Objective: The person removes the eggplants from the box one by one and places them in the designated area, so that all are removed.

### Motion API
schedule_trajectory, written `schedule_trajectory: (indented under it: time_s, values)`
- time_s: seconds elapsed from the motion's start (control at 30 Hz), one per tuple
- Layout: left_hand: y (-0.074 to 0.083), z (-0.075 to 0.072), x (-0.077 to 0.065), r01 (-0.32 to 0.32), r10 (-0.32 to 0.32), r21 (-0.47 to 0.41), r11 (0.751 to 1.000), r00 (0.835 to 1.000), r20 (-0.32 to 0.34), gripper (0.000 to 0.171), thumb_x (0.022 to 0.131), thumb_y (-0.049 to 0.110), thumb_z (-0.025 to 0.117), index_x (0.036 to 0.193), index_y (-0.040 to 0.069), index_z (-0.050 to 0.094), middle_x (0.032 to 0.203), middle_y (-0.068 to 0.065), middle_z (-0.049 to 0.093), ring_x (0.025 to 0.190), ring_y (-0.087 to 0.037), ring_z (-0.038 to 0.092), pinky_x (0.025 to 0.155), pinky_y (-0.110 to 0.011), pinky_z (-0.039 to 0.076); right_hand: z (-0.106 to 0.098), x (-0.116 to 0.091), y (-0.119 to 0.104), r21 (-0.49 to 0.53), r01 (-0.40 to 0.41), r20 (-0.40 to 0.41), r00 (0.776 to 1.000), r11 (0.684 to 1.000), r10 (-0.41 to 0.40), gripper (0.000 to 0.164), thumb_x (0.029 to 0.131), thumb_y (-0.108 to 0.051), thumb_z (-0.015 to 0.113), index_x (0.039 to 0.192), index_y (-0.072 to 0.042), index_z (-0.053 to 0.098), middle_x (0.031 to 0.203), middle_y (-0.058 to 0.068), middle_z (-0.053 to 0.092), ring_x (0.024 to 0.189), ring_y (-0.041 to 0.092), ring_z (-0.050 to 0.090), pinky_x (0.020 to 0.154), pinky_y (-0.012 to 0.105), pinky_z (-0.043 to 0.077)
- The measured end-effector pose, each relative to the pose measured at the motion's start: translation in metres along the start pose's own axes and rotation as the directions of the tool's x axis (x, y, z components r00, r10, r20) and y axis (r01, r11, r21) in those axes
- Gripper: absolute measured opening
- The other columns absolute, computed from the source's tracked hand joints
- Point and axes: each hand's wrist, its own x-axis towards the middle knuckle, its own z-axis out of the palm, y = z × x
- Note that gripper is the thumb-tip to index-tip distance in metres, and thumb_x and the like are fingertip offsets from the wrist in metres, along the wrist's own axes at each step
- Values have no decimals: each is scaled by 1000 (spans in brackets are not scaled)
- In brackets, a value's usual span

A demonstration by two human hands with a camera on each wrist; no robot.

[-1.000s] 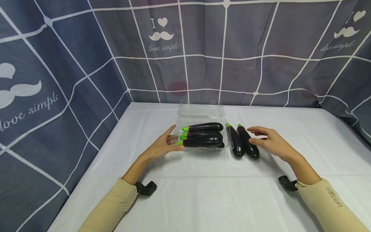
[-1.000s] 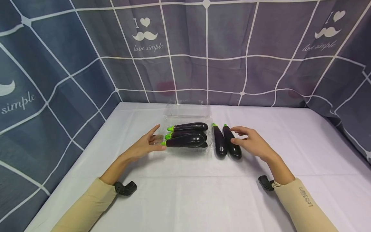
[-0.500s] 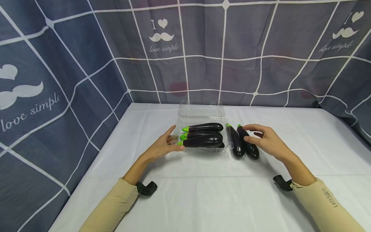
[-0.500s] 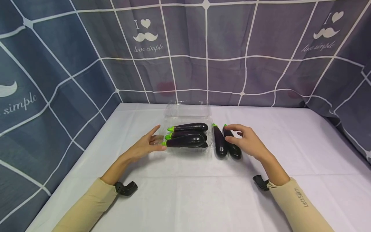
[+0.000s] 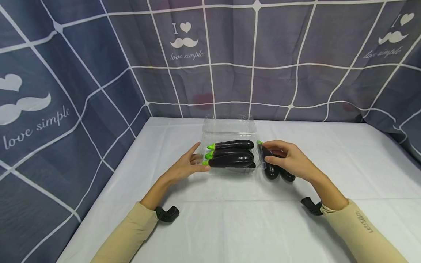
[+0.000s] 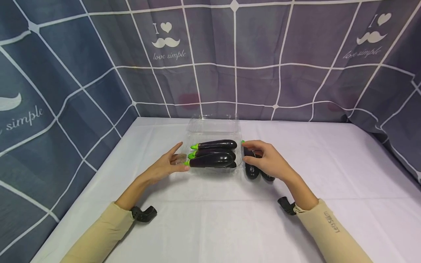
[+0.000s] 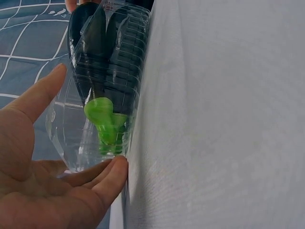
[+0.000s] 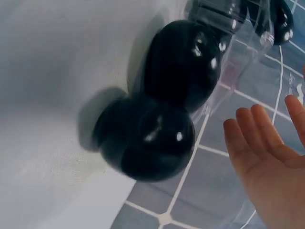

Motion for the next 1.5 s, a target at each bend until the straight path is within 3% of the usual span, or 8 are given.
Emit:
schedule_trajectory:
  time_s: [0.47,0.73,1.0,1.27,1.5]
  values:
    - [0,0,-1,7,-7,-2,1000,1000,-3,107,83,34,80,160,27,7,155,-19,29,143,-36,30,106,-60,32,19,10,-8,23,10,46,999,1000,-11,44,92,-13,71,132,0,59,135,19,56,125,37,52,103,44,42]
    - [2,0,2,3,-3,0,1000,1000,7,105,84,33,79,160,28,7,156,-19,29,143,-36,30,107,-61,31,25,12,-9,53,11,45,999,999,-13,43,92,-13,71,132,-1,60,135,15,57,126,36,52,103,38,42]
    - [1,0,2,10,-10,-9,1000,1000,-2,105,84,31,80,160,29,8,155,-19,30,143,-36,30,107,-60,32,32,19,-13,46,40,52,998,998,-43,42,92,-14,71,130,-3,61,134,16,58,127,34,51,107,47,37]
    - [-1,0,2,2,-2,-7,1000,1000,-3,106,84,31,80,160,27,7,155,-20,29,142,-36,32,107,-58,32,39,30,-21,74,30,84,996,997,-36,46,91,-20,72,134,-7,60,138,10,55,130,30,48,109,46,35]
    - [-1,0,3,12,-12,-19,1000,1000,-4,106,84,30,80,160,28,8,155,-20,29,141,-36,32,107,-58,32,46,44,-30,112,72,102,991,991,-84,43,89,-16,74,129,-6,63,131,13,59,121,36,54,103,53,39]
